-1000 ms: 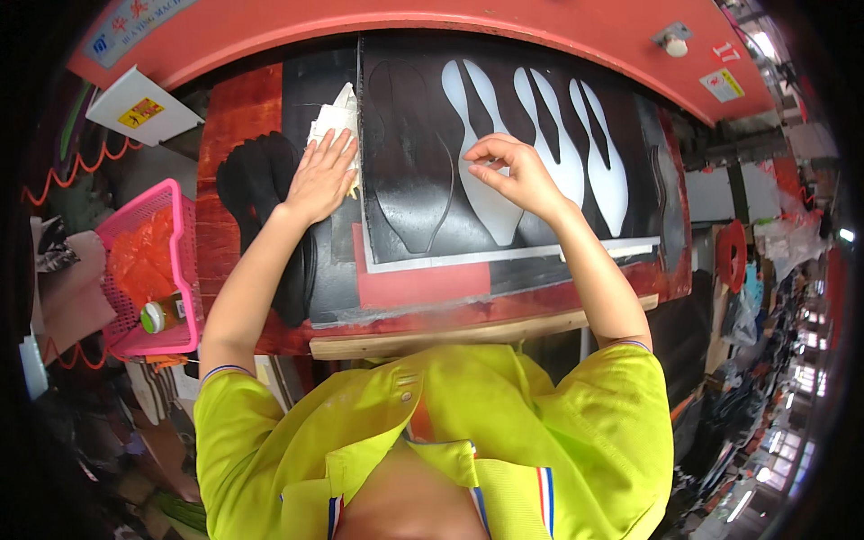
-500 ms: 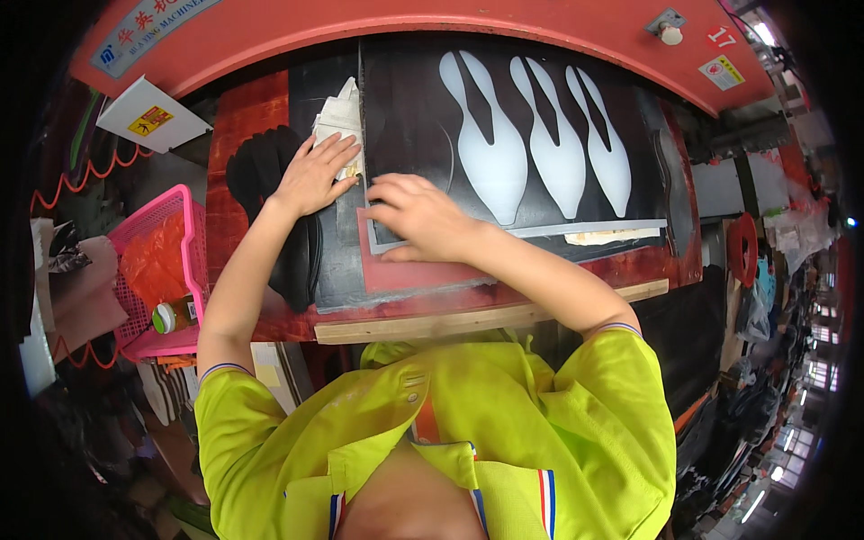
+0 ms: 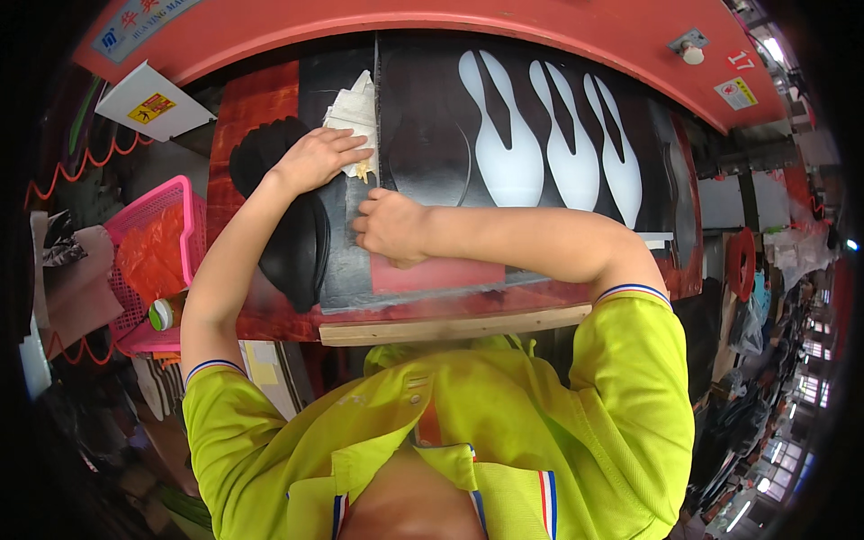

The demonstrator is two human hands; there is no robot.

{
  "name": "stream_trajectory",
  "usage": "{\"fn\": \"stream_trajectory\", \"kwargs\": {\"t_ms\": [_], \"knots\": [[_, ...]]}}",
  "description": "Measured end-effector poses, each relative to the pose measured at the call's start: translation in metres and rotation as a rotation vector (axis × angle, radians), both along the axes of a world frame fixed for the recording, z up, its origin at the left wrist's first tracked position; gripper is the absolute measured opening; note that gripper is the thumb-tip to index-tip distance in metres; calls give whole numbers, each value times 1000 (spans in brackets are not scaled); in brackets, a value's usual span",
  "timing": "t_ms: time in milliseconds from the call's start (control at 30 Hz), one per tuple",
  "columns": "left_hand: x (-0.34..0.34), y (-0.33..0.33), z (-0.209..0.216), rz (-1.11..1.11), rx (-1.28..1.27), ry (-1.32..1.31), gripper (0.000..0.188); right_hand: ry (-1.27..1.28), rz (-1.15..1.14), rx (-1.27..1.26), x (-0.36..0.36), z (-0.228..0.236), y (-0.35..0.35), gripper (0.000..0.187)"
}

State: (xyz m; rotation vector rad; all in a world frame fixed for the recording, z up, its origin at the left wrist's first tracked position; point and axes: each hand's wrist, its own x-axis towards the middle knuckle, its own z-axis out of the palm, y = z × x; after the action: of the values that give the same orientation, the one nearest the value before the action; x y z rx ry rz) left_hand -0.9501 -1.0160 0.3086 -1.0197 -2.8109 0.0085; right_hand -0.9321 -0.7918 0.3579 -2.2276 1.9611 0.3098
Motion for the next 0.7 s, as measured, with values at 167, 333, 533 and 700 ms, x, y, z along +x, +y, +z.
{"fn": "stream_trajectory", "kwargs": {"t_ms": [167,333,533,700], "knots": [[-1,7,-9,-26,79,60,32,-15,22,23,-3,7,-4,30],[9,19,-14,172,397,-177,30,-57,13,-70,-5,8,-2,28],[15,4,-16,143,463,-1,35,-85,-10,-63,-7,8,-1,27],[11,31,-23,236,715,-196,34,-88,-13,-59,-10,8,-1,27]]}}
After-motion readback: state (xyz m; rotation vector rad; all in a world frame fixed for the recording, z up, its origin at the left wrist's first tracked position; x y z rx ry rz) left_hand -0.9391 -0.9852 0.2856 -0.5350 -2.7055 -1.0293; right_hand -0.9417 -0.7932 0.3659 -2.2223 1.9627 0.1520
